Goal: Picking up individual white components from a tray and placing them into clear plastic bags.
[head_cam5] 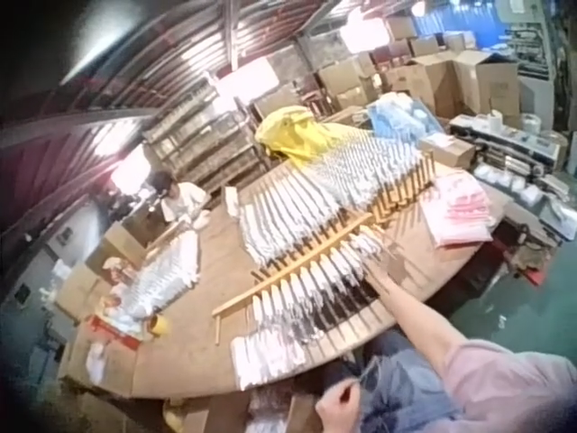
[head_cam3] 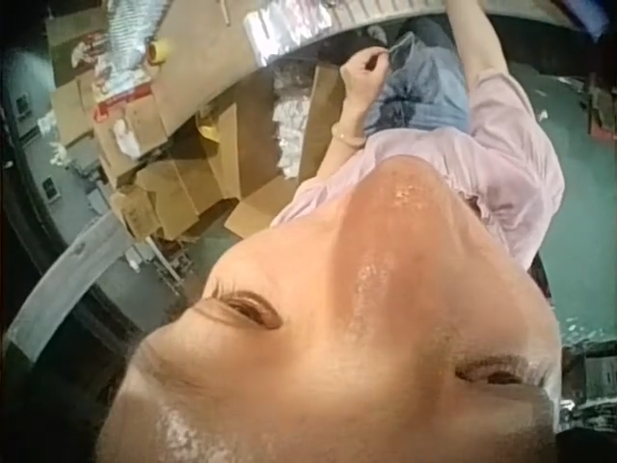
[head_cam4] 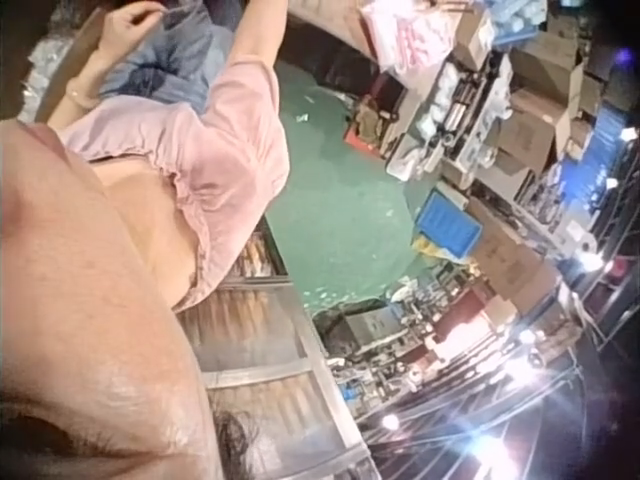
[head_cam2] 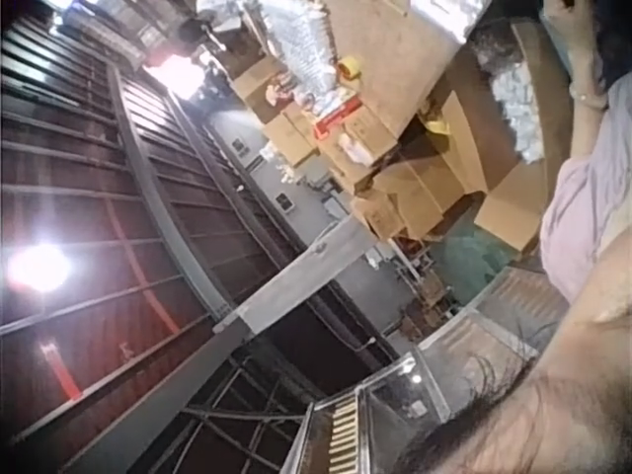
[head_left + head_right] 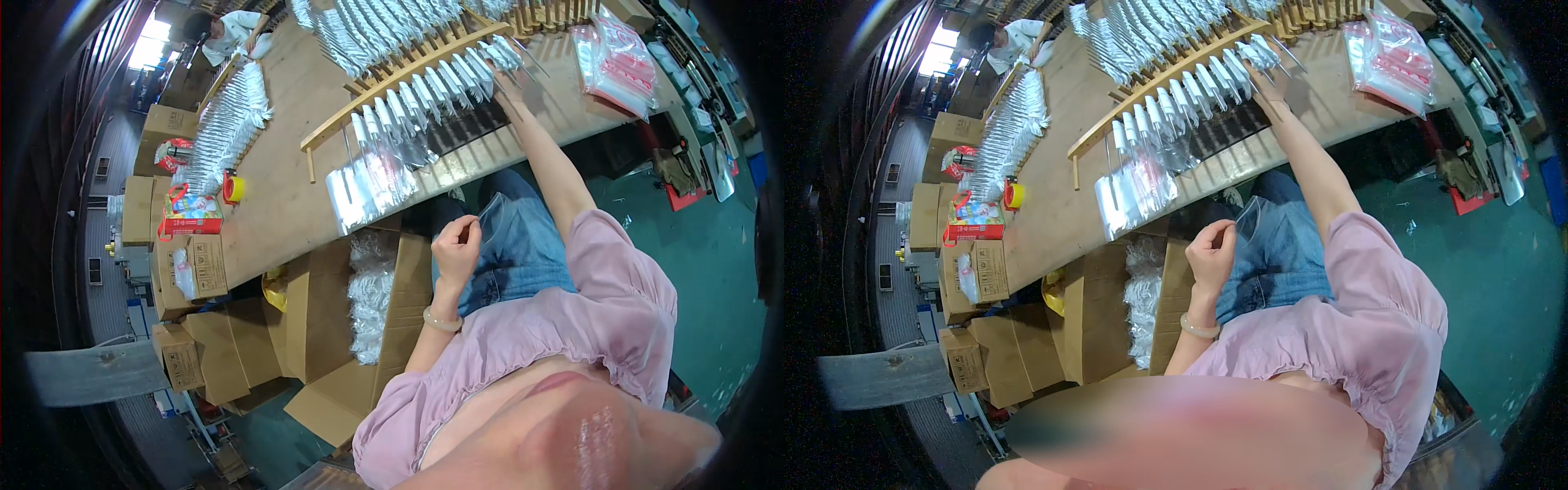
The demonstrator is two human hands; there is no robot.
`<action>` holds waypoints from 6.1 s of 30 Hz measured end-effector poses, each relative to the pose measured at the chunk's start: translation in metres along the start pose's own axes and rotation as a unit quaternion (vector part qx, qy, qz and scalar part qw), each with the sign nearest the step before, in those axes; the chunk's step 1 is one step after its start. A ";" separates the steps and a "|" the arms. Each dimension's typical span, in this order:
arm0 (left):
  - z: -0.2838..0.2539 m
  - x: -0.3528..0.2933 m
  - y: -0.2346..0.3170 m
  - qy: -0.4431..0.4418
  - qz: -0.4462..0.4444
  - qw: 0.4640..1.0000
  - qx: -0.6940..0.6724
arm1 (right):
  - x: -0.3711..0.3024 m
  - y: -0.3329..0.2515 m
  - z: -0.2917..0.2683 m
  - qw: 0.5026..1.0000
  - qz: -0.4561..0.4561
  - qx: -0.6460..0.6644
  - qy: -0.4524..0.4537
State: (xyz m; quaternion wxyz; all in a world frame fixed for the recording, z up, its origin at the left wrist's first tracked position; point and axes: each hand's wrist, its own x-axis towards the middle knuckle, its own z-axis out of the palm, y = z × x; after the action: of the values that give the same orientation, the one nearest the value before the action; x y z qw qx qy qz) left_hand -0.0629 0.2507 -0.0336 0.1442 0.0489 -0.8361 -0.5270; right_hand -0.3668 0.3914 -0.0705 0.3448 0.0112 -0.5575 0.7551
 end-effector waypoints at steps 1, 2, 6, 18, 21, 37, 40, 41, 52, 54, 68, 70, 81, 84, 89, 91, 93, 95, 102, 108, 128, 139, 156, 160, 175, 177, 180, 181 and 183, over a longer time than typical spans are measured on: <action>-0.001 0.001 0.001 -0.002 0.012 1.000 0.013 | 0.001 -0.004 -0.005 0.995 -0.008 -0.098 -0.009; -0.001 0.002 0.002 -0.004 0.011 1.000 0.012 | 0.000 -0.007 -0.012 0.995 -0.008 -0.101 -0.008; -0.005 0.009 0.006 -0.032 -0.010 0.999 0.006 | -0.013 -0.046 -0.034 0.963 0.082 -0.247 -0.074; 0.028 0.033 -0.011 -0.019 0.182 0.977 0.109 | -0.122 -0.176 -0.126 0.834 0.032 -0.278 -0.475; 0.034 0.027 -0.011 0.027 0.153 0.985 0.071 | -0.123 -0.158 -0.126 0.750 0.040 -0.320 -0.578; 0.033 0.005 -0.026 0.053 0.080 0.991 0.092 | -0.132 -0.164 -0.088 0.627 0.291 -0.361 -0.626; 0.033 0.007 -0.025 0.052 0.083 0.991 0.090 | -0.131 -0.161 -0.092 0.651 0.281 -0.351 -0.612; 0.035 0.007 -0.023 0.049 0.087 0.991 0.088 | -0.129 -0.147 -0.102 0.621 0.206 -0.388 -0.650; 0.033 0.007 -0.032 0.044 0.052 0.996 0.055 | -0.127 -0.157 -0.097 0.589 -0.033 -0.411 -0.695; 0.030 0.007 -0.032 0.037 0.046 0.997 0.053 | -0.123 -0.168 -0.082 0.554 0.055 -0.422 -0.716; -0.032 0.014 -0.051 -0.204 0.270 0.931 0.136 | -0.093 -0.139 -0.087 0.441 -0.279 -0.347 -0.779; -0.040 0.020 -0.055 -0.195 0.293 0.922 0.159 | -0.095 -0.139 -0.089 0.547 -0.256 -0.256 -0.755; -0.071 0.029 -0.046 -0.104 0.081 0.983 0.130 | -0.127 -0.133 -0.085 0.755 0.159 -0.219 -0.597; -0.083 0.029 -0.050 -0.082 0.159 0.971 0.160 | -0.141 -0.131 -0.081 0.769 0.167 -0.224 -0.575; -0.086 0.029 -0.072 -0.023 0.297 0.952 0.071 | -0.168 -0.121 -0.088 0.787 0.186 -0.153 -0.568; -0.074 0.002 -0.088 -0.042 0.157 0.987 -0.016 | -0.175 -0.118 -0.091 0.750 0.272 -0.113 -0.592; -0.057 -0.023 -0.097 -0.072 -0.126 0.970 -0.193 | -0.181 -0.114 -0.088 0.746 0.158 -0.150 -0.630; -0.050 -0.031 -0.099 -0.073 -0.137 0.971 -0.183 | -0.186 -0.112 -0.085 0.707 -0.080 -0.221 -0.667; -0.042 -0.032 -0.090 -0.071 -0.118 0.981 -0.136 | -0.224 -0.111 -0.052 0.720 -0.014 -0.193 -0.666; -0.071 -0.038 -0.080 -0.042 -0.078 0.995 -0.054 | -0.219 -0.119 -0.054 0.716 0.019 -0.166 -0.678; -0.031 0.129 -0.044 0.031 0.369 0.780 0.505 | -0.196 -0.126 -0.072 0.789 0.131 -0.108 -0.591; -0.013 0.071 -0.022 -0.011 0.432 0.895 0.107 | -0.133 -0.139 -0.108 0.735 0.571 -0.028 -0.364; -0.023 0.026 -0.019 -0.057 0.535 0.835 0.119 | -0.141 -0.137 -0.100 0.726 0.523 0.069 -0.442; -0.015 0.015 -0.021 -0.059 0.528 0.841 0.103 | -0.149 -0.144 -0.092 0.727 0.569 -0.009 -0.384; -0.026 0.011 -0.022 -0.065 0.468 0.869 0.145 | -0.128 -0.129 -0.098 0.668 0.522 -0.098 -0.521; -0.026 0.007 -0.021 -0.037 0.408 0.901 0.141 | -0.117 -0.136 -0.107 0.692 0.487 -0.130 -0.517; -0.024 -0.013 -0.010 0.078 0.221 0.969 0.075 | -0.114 -0.145 -0.116 0.735 0.415 -0.190 -0.501; -0.017 -0.017 -0.006 0.078 0.218 0.970 0.074 | -0.120 -0.148 -0.115 0.749 0.385 -0.181 -0.508; 0.012 -0.020 0.003 -0.027 0.047 0.997 -0.051 | -0.130 -0.153 -0.111 0.775 0.320 -0.162 -0.520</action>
State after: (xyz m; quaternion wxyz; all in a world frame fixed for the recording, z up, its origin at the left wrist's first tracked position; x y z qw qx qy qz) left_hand -0.0466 0.2670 -0.0393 0.1487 -0.0115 -0.8132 -0.5626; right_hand -0.1455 0.4411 -0.0369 -0.2623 0.1670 -0.7372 0.5999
